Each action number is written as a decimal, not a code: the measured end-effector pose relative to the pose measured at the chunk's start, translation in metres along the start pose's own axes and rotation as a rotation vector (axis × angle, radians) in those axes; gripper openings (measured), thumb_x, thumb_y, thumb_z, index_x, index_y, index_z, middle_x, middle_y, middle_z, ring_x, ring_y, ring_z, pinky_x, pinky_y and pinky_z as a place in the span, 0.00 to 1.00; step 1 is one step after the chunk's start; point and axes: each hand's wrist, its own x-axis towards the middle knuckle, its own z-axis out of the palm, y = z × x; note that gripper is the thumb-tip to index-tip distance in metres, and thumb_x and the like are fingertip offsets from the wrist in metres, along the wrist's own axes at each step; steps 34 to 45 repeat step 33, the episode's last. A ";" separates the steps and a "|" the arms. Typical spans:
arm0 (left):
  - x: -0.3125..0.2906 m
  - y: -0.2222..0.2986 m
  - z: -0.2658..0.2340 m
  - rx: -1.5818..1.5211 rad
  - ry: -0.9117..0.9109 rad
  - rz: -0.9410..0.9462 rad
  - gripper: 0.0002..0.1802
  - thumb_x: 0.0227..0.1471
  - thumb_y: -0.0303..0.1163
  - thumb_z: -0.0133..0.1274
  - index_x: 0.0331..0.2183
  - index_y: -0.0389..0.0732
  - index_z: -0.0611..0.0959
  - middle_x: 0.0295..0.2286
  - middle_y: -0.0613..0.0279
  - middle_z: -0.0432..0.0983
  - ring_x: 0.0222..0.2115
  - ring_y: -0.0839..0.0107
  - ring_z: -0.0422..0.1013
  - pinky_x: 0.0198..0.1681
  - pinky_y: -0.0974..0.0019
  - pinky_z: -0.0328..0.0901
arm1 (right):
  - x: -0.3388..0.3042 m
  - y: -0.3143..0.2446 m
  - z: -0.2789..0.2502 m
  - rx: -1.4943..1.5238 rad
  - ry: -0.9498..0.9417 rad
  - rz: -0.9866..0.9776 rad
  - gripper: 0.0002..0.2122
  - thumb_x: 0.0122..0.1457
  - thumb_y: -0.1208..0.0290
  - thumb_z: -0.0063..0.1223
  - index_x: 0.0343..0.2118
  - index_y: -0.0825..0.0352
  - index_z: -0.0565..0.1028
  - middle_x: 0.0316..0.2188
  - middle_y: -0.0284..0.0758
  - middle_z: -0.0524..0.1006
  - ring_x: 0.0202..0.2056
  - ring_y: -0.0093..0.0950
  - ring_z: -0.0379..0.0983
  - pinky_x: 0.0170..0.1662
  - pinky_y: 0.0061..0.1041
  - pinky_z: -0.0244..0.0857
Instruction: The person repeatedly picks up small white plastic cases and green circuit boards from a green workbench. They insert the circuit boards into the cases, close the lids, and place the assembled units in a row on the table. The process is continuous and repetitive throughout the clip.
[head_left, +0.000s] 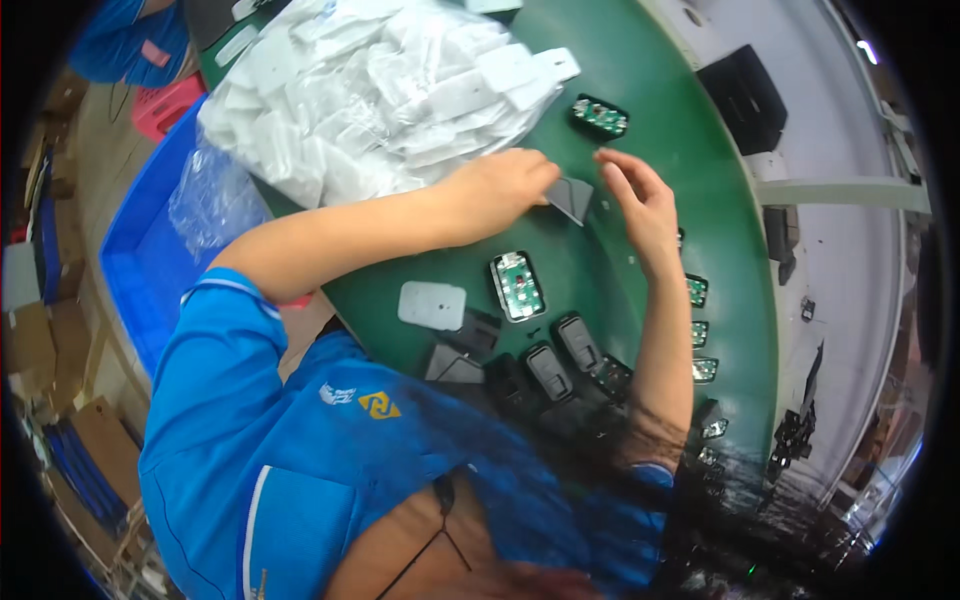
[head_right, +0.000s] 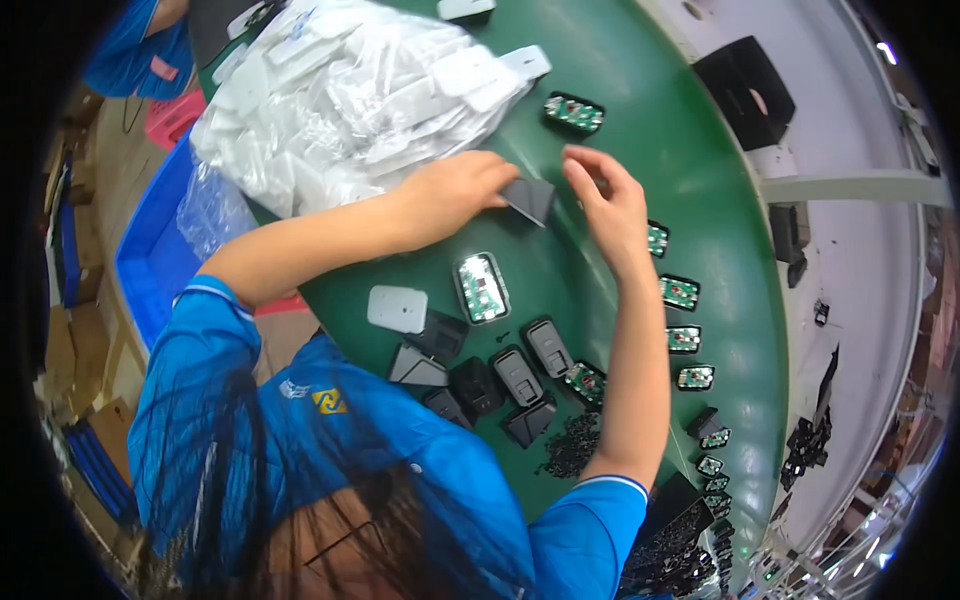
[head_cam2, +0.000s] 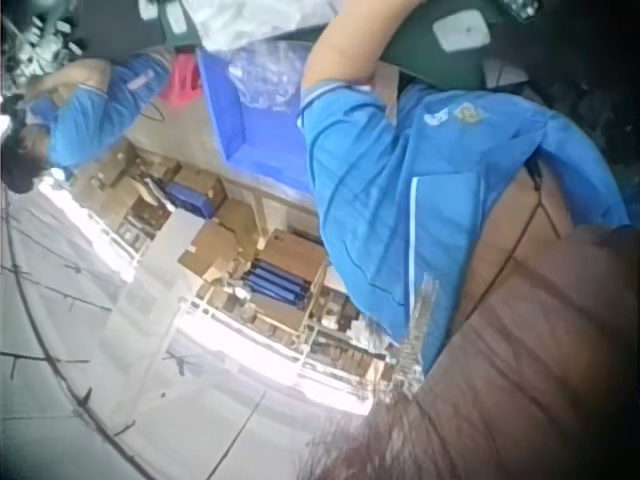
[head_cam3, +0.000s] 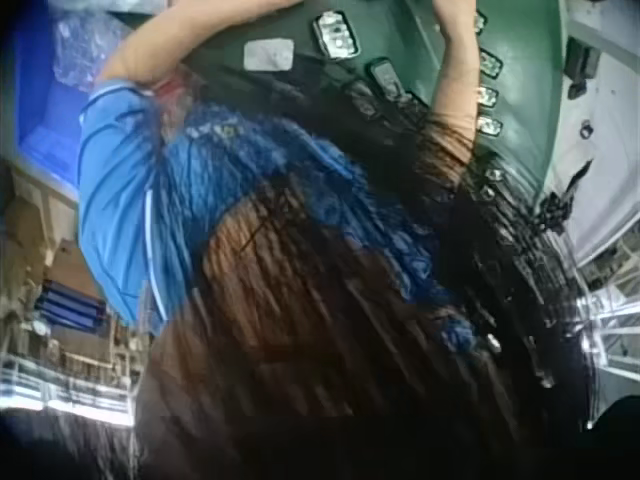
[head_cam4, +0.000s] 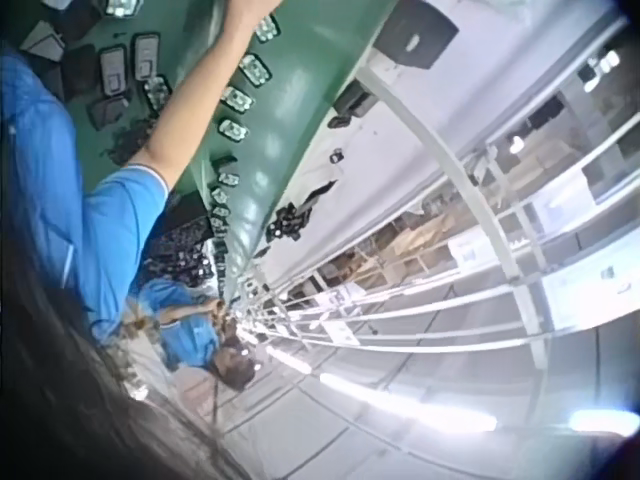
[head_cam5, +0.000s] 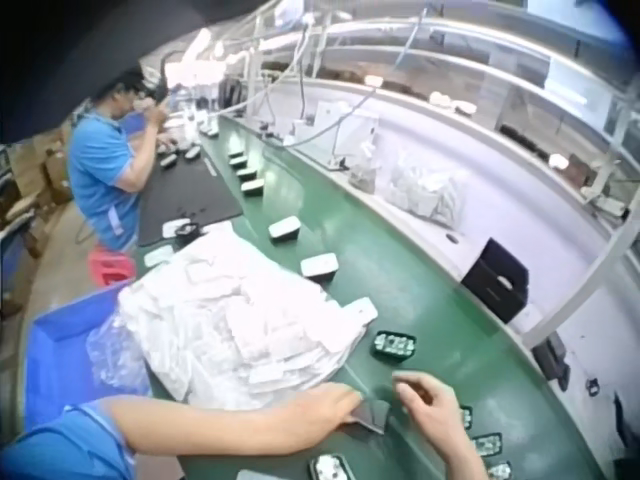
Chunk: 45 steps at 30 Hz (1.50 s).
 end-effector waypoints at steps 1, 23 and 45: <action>0.004 -0.003 -0.006 -0.045 -0.026 -0.058 0.15 0.49 0.32 0.51 0.38 0.34 0.72 0.31 0.51 0.70 0.36 0.53 0.68 0.38 0.57 0.65 | 0.009 0.004 -0.001 -0.101 0.110 -0.115 0.16 0.51 0.69 0.57 0.43 0.66 0.75 0.39 0.34 0.76 0.40 0.25 0.72 0.47 0.24 0.62; 0.161 -0.071 0.057 -0.450 -0.492 -0.773 0.16 0.54 0.32 0.45 0.32 0.25 0.75 0.18 0.47 0.75 0.14 0.65 0.73 0.14 0.65 0.69 | -0.083 0.020 -0.007 -1.081 0.145 -0.286 0.21 0.43 0.69 0.59 0.44 0.61 0.71 0.34 0.36 0.69 0.40 0.33 0.67 0.42 0.31 0.61; 0.110 0.076 -0.072 -0.244 -0.048 0.409 0.15 0.49 0.28 0.49 0.41 0.36 0.77 0.37 0.56 0.76 0.40 0.62 0.73 0.41 0.67 0.68 | -0.079 0.046 -0.015 -0.880 0.090 -0.234 0.32 0.36 0.70 0.61 0.51 0.58 0.67 0.35 0.41 0.69 0.38 0.38 0.68 0.41 0.35 0.64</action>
